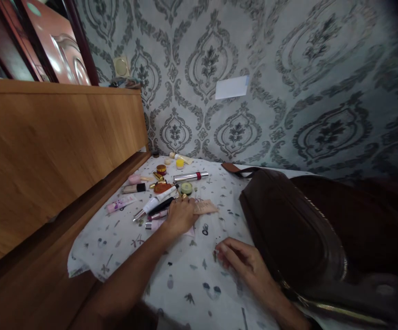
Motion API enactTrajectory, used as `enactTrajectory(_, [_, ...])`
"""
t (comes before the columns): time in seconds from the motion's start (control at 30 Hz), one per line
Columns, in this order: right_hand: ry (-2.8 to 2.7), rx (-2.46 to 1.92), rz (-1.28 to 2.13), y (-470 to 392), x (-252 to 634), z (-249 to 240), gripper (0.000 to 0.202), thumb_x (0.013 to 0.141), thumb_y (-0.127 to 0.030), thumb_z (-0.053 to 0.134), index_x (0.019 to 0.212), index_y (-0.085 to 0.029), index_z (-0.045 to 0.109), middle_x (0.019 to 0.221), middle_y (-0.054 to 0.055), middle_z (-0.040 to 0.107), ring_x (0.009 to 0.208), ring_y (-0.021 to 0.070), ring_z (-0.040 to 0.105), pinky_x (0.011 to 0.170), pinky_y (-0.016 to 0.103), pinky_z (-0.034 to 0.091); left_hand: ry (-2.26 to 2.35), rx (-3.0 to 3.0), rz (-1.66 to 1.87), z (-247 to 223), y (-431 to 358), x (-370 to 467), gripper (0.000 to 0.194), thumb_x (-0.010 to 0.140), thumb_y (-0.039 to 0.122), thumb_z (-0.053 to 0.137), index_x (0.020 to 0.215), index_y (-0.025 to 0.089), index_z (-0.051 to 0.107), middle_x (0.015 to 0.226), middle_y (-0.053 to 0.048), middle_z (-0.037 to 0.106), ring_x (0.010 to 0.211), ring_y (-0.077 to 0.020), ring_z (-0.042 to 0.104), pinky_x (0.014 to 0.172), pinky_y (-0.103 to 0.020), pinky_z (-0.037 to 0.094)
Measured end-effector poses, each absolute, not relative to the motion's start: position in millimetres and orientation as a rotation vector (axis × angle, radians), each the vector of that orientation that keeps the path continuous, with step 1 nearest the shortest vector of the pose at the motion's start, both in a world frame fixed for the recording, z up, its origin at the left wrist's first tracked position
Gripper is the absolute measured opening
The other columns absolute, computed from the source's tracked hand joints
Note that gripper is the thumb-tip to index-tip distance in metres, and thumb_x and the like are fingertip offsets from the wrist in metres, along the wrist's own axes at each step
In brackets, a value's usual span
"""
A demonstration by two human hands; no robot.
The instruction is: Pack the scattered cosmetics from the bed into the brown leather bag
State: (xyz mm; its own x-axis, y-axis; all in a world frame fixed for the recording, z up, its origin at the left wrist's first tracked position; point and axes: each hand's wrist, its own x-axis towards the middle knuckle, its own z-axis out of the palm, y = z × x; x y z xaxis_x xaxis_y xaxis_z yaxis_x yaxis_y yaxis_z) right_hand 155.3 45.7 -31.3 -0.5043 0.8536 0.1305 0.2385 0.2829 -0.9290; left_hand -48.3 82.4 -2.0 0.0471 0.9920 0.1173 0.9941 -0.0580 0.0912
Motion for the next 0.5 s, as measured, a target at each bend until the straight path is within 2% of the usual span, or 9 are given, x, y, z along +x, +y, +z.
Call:
enactTrajectory(0.2, [-1.832, -1.0, 1.274, 47, 152, -32, 0.044, 0.086, -0.057, 0.055, 0.067, -0.018, 0.062, 0.061, 0.002, 0.058, 0.06, 0.0161, 0.054, 0.059, 0.028, 0.042, -2.235, -2.303, -0.25, 4, 83, -56, 0.035, 0.093, 0.045, 0.052, 0.111, 0.017, 0.063, 0.114, -0.013, 0.07, 0.106, -0.032, 0.066, 0.084, -0.037, 0.05])
enactTrajectory(0.3, [-1.642, -1.076, 1.383, 53, 148, -34, 0.042, 0.077, -0.059, 0.064, 0.085, -0.018, 0.066, 0.064, 0.001, 0.059, 0.061, 0.0175, 0.057, 0.053, 0.027, 0.042, -2.229, -2.349, -0.251, 9, 85, -61, 0.031, 0.09, 0.043, 0.056, 0.104, 0.018, 0.066, 0.108, -0.012, 0.071, 0.1, -0.0312, 0.067, 0.08, -0.036, 0.05])
enactTrajectory(0.4, [-1.273, -1.158, 1.476, 61, 143, -35, 0.06, 0.07, -0.057, 0.074, 0.114, -0.019, 0.061, 0.085, 0.004, 0.065, 0.079, 0.022, 0.066, 0.055, 0.027, 0.048, -2.16, -2.422, -0.287, 14, 85, -68, 0.029, 0.086, 0.04, 0.064, 0.108, 0.021, 0.066, 0.111, -0.008, 0.071, 0.104, -0.0288, 0.066, 0.083, -0.034, 0.049])
enactTrajectory(0.5, [-0.945, -1.137, 1.572, 69, 138, -33, 0.063, 0.066, -0.053, 0.081, 0.116, -0.022, 0.059, 0.106, 0.008, 0.067, 0.092, 0.0234, 0.069, 0.064, 0.028, 0.054, -1.972, -2.592, -0.469, 18, 84, -77, 0.039, 0.083, 0.039, 0.071, 0.118, 0.025, 0.064, 0.121, -0.004, 0.068, 0.112, -0.0256, 0.062, 0.091, -0.032, 0.047])
